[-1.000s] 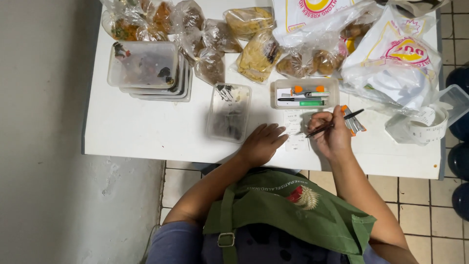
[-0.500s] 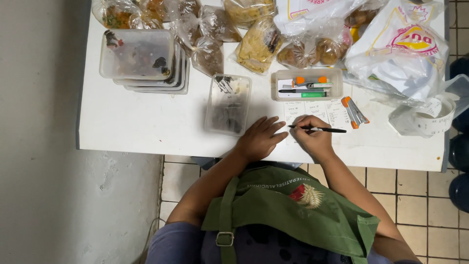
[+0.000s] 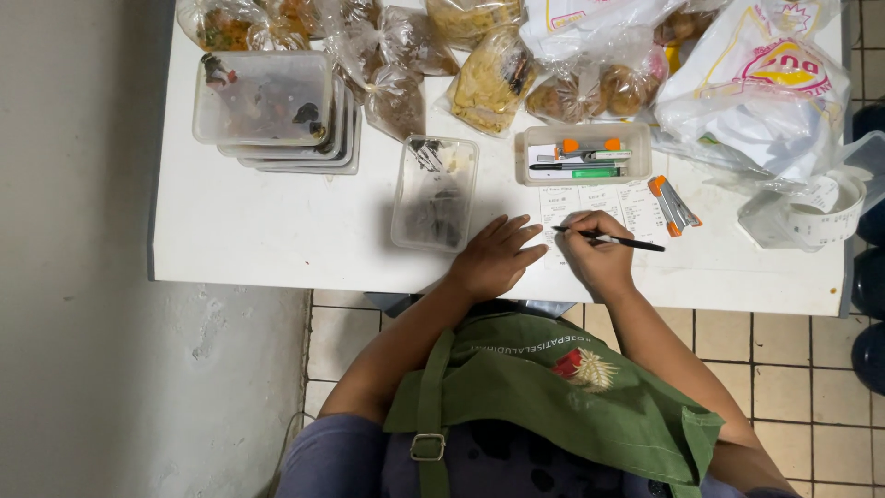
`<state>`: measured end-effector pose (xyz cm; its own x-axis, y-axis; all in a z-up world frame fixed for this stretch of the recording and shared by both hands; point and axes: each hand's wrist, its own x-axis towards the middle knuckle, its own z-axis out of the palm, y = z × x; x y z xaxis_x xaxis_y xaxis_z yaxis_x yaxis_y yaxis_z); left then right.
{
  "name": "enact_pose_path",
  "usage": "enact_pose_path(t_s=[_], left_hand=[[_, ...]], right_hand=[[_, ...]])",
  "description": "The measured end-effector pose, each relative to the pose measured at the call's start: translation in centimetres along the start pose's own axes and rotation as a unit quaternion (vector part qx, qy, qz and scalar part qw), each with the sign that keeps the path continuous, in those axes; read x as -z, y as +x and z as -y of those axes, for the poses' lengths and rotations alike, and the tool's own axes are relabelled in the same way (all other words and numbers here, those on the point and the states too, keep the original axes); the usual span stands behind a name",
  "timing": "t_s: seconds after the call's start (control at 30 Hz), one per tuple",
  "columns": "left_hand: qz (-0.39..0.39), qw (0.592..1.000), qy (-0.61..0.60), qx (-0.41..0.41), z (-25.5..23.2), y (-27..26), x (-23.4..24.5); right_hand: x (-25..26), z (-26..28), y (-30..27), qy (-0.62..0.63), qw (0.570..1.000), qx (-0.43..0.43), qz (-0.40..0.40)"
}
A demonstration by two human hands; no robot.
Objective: The recorder packages various food items into plastic bags and containers, organizes them by order, and marks receipts for takeout.
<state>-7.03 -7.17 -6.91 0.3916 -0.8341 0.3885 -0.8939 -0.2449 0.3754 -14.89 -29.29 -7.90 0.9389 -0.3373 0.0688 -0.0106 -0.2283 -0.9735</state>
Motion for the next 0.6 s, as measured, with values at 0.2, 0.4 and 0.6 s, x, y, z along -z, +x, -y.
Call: enact_pose_path(t_s=[0.2, 0.4, 0.6], left_hand=[[-0.01, 1.0, 0.0, -0.003, 0.2, -0.1, -0.2], [-0.01, 1.0, -0.004, -0.005, -0.2, 0.1, 0.0], [-0.001, 1.0, 0.001, -0.005, 0.2, 0.0, 0.0]], right_hand=[[2.8, -0.4, -0.6, 0.394, 0.916, -0.025, -0.073], [5.8, -0.6, -0.7, 0.405, 0.911, 0.025, -0.074], [3.8, 2.9, 1.4, 0.604, 0.796, -0.022, -0.02]])
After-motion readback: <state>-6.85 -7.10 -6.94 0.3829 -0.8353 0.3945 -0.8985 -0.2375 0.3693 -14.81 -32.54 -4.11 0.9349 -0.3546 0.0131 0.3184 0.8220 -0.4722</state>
